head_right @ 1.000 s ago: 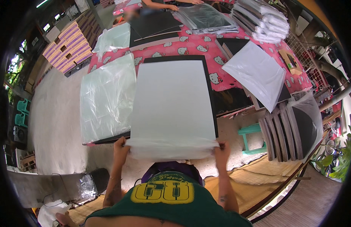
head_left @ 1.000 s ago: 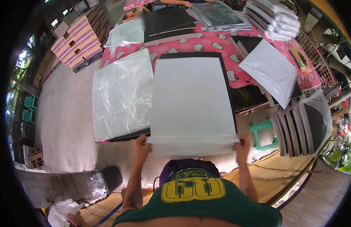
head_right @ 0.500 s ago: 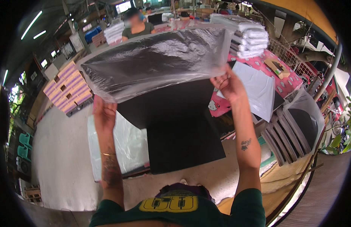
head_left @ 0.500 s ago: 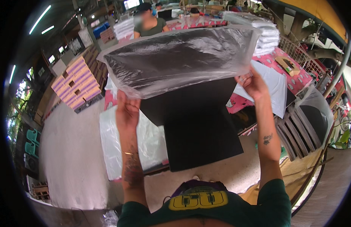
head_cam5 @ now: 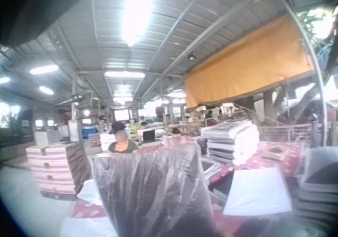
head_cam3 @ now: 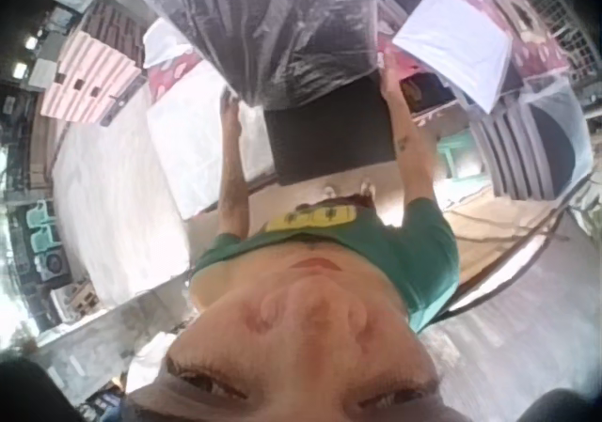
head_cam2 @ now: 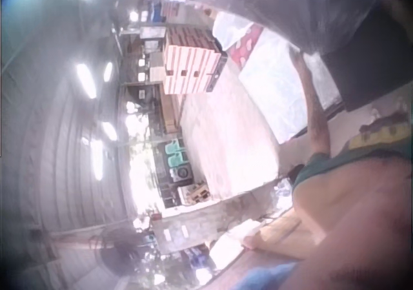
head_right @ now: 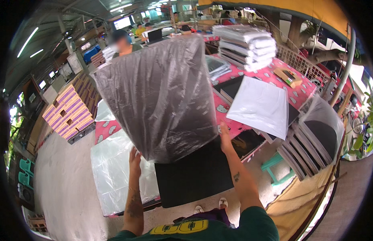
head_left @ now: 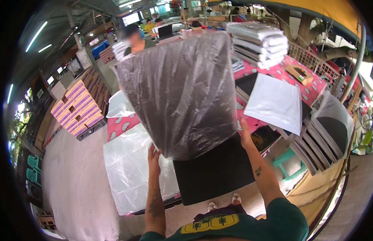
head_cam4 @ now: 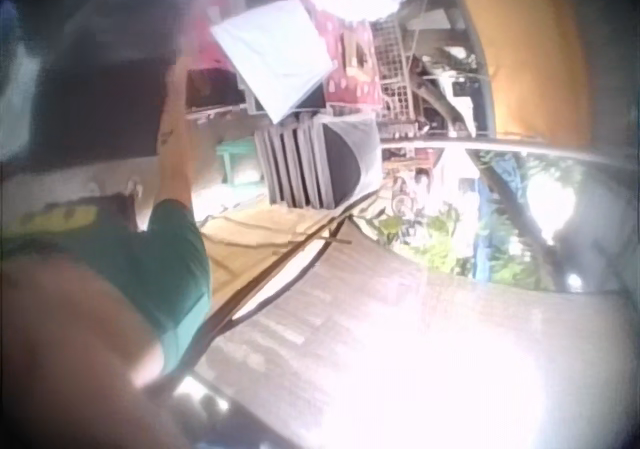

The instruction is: The person places flat black panels into clear plastic sleeves, stacks the packaged items, and clears the workspace of empty sleeves.

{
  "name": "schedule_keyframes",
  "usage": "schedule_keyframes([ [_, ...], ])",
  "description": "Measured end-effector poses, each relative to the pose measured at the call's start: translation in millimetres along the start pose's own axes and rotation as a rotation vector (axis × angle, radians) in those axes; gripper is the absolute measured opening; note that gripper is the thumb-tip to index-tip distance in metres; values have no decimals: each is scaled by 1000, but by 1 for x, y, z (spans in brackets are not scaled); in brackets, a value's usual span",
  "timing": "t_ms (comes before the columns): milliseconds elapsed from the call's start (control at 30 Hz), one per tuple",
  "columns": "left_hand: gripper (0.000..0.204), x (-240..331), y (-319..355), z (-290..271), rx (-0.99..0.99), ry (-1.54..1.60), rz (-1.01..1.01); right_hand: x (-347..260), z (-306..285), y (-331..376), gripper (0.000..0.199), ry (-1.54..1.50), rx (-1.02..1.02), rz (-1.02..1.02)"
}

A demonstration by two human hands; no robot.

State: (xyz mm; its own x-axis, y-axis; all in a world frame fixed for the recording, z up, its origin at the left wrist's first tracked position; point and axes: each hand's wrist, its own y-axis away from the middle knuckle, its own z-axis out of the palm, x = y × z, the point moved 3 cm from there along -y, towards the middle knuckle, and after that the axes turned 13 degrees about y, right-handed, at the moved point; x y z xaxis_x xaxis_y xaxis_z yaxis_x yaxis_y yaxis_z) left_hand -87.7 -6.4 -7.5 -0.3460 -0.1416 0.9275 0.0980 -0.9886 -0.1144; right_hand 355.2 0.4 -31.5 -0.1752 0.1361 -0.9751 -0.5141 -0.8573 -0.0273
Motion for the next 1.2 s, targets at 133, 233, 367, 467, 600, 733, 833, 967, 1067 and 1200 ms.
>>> schedule_keyframes([
  [133,34,32,-50,66,-181,-139,117,-44,13,1,35,416,-307,-224],
  [233,30,38,-60,148,-391,-148,21,-62,-61,-22,32,164,-78,-107],
  [367,24,-2,-59,239,-524,-16,-354,-98,-173,-44,23,22,62,12],
  [467,20,-51,-63,330,-559,92,-452,-113,-257,-63,26,118,176,48],
  [600,16,-144,-79,433,-404,350,-533,-118,-346,-76,44,137,303,167],
  [733,14,-202,-88,457,-291,345,-626,-98,-366,-58,60,463,256,122],
  [833,18,-216,-78,455,-253,355,-656,-92,-361,-46,70,1040,400,-94],
  [967,33,-181,-42,426,-202,189,-567,-94,-331,-23,71,1573,474,-162],
  [1067,39,-98,3,348,-330,-266,-37,-106,-333,-2,62,1581,626,-347],
  [1200,26,-8,57,148,-96,-886,395,-108,-266,44,40,1253,507,-478],
])
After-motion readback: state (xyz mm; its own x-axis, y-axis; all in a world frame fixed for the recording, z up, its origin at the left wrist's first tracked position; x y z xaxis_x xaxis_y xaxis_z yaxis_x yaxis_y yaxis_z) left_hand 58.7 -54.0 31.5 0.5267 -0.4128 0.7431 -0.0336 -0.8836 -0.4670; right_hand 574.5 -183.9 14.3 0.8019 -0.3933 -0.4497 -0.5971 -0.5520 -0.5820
